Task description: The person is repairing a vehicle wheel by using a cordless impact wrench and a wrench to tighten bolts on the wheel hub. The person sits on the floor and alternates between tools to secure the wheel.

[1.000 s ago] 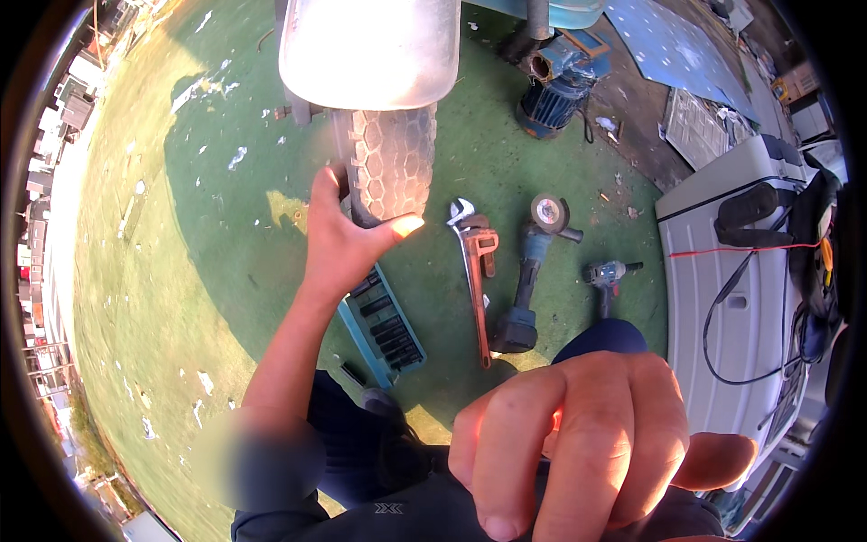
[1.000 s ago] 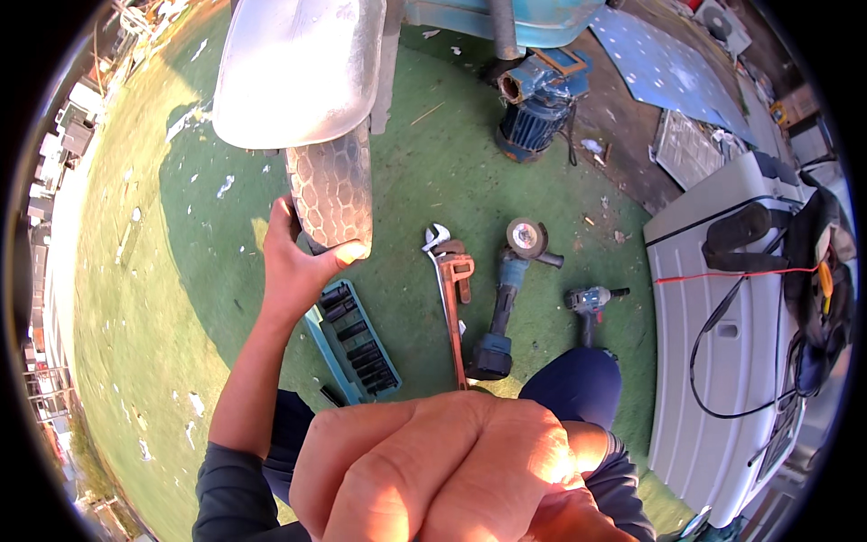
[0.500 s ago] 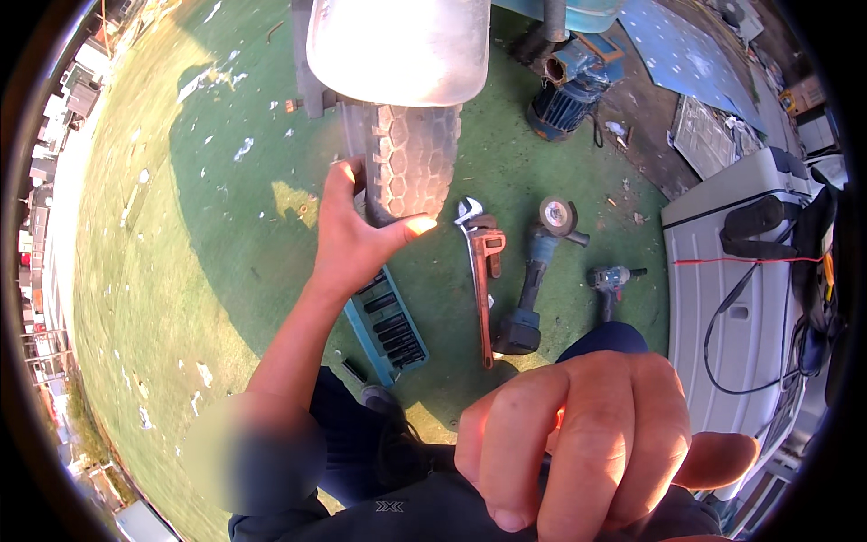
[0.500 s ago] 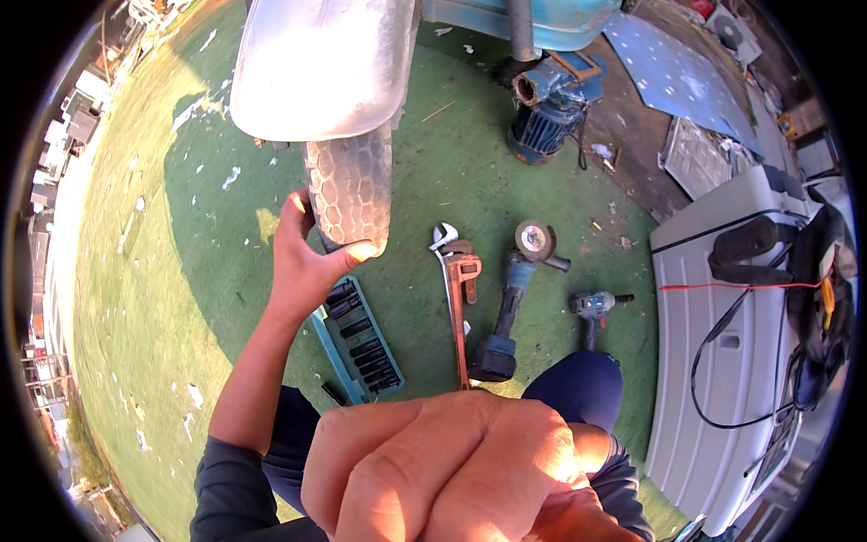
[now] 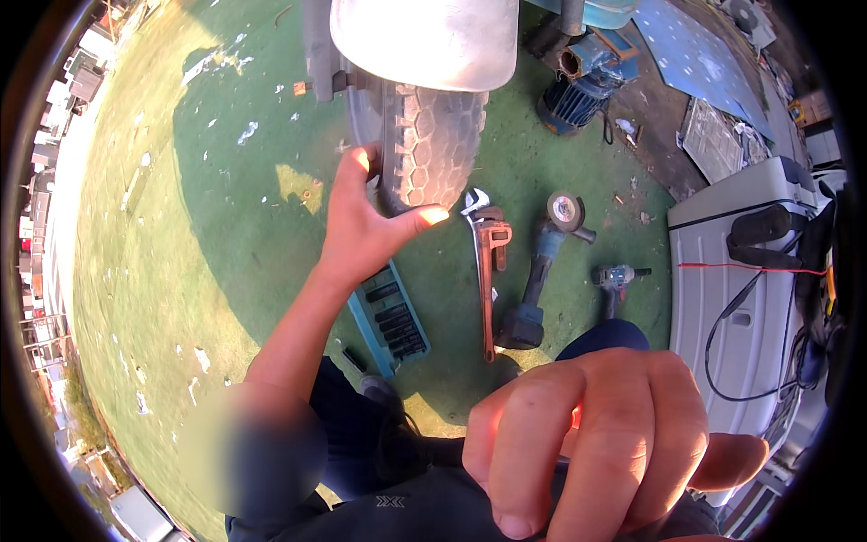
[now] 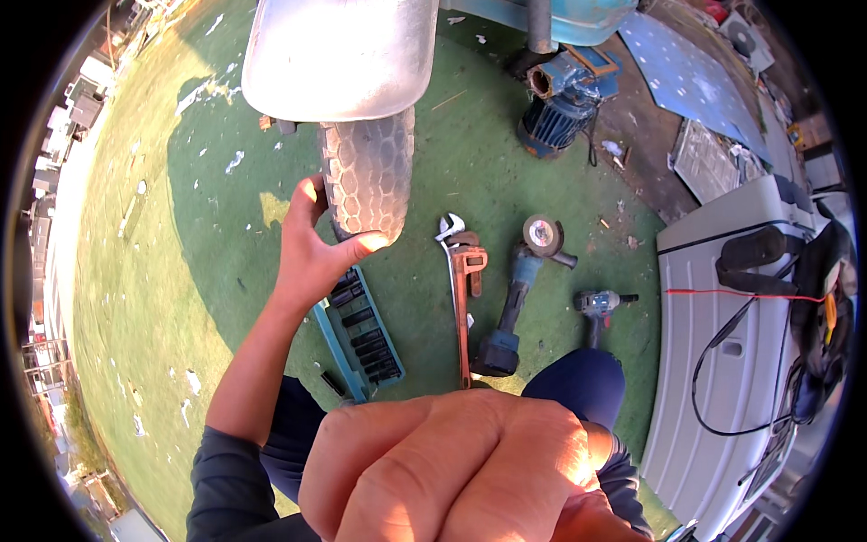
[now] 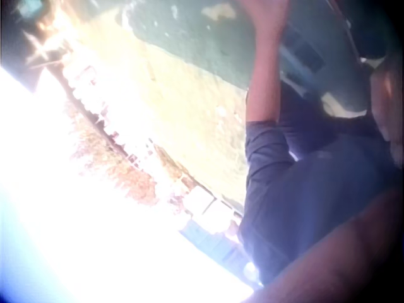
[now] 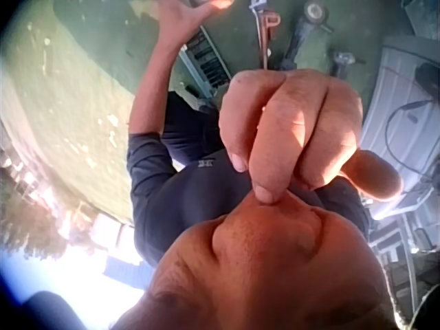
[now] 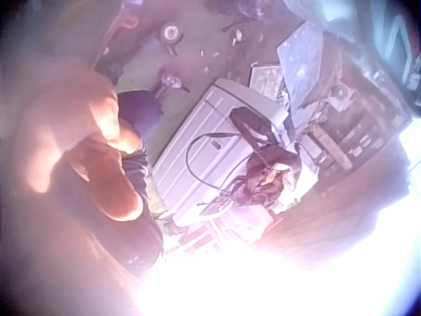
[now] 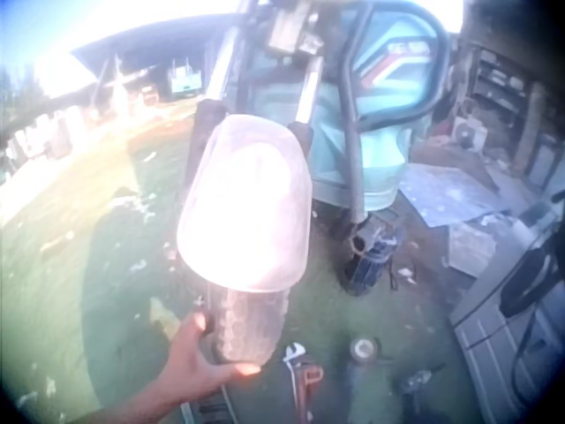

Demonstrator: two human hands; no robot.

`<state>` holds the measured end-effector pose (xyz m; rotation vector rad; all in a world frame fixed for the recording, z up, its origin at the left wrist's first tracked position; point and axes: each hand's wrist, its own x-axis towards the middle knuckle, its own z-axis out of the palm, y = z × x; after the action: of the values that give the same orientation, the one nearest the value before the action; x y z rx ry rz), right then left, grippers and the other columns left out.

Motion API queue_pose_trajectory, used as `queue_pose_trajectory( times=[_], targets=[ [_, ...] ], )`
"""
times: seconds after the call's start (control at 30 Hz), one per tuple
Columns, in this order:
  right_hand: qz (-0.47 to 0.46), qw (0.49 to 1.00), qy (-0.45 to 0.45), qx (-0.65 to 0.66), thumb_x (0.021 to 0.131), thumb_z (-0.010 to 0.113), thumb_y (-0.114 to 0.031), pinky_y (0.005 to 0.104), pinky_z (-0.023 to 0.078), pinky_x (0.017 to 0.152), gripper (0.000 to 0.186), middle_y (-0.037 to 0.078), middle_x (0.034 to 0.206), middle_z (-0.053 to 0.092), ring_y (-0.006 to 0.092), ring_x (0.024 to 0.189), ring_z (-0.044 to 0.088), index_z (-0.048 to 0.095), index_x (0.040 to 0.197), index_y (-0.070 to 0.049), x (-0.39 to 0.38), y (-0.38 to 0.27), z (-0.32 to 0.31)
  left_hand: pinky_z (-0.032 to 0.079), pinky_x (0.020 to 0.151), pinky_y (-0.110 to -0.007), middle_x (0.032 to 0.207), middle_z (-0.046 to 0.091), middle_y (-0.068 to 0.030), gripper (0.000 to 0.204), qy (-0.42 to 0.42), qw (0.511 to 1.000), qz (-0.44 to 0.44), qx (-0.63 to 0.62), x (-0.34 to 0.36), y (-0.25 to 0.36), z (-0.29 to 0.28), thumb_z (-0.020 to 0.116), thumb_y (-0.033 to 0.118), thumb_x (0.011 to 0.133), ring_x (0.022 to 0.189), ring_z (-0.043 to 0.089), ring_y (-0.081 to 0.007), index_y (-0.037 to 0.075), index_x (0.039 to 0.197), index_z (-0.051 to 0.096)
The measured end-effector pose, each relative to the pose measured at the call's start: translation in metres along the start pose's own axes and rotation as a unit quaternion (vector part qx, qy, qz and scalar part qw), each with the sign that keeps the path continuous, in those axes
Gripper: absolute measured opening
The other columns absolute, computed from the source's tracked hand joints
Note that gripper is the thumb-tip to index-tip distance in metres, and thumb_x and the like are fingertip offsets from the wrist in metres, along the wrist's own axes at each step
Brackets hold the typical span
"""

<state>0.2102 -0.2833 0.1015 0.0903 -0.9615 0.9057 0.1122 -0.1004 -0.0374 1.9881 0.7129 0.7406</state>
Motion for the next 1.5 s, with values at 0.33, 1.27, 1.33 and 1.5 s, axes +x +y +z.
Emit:
queue_pose_trajectory(
  times=[0.33,1.27,1.33,1.5],
  targets=[
    [0.022,0.998,0.064,0.003,0.106,0.043,-0.052,0.0388,0.047,0.064,0.059,0.015,0.086,0.071,0.0325,0.083,0.058,0.059,0.073,-0.007,-0.005,0.001,0.016,0.047,0.101,-0.038,0.12,0.062,-0.0123,0.081,0.014,0.999,-0.012,0.043,0.001,0.014,0.002,0.094,0.032,0.064,0.11,0.062,-0.0217,-0.003,0.125,0.055],
    [0.142,0.99,-0.016,0.013,0.099,0.056,-0.059,0.031,0.049,0.07,0.055,0.012,0.093,0.072,0.0269,0.089,0.055,0.063,0.078,-0.009,0.001,-0.026,-0.004,0.048,0.096,-0.036,0.111,0.063,-0.0116,0.072,0.016,0.998,0.003,0.059,0.004,0.021,0.001,0.093,0.029,0.063,0.105,0.063,-0.0232,-0.003,0.117,0.059],
    [0.149,0.989,-0.017,0.015,0.1,0.056,-0.057,0.0313,0.05,0.07,0.053,0.011,0.092,0.071,0.0269,0.087,0.055,0.064,0.08,-0.009,0.001,-0.026,-0.005,0.048,0.096,-0.036,0.111,0.063,-0.0118,0.072,0.019,0.998,0.006,0.064,0.005,0.021,0.004,0.093,0.03,0.063,0.105,0.063,-0.0237,-0.003,0.118,0.059],
    [0.083,0.991,0.007,-0.104,0.102,0.055,-0.039,0.0355,0.049,0.063,0.04,0.011,0.087,0.07,0.0277,0.075,0.059,0.066,0.082,-0.005,0.0,-0.001,0.003,0.049,0.096,-0.037,0.111,0.063,-0.0113,0.071,0.037,0.998,0.028,0.051,0.004,0.014,0.005,0.093,0.03,0.063,0.105,0.063,-0.0231,-0.001,0.118,0.06]
  ],
)
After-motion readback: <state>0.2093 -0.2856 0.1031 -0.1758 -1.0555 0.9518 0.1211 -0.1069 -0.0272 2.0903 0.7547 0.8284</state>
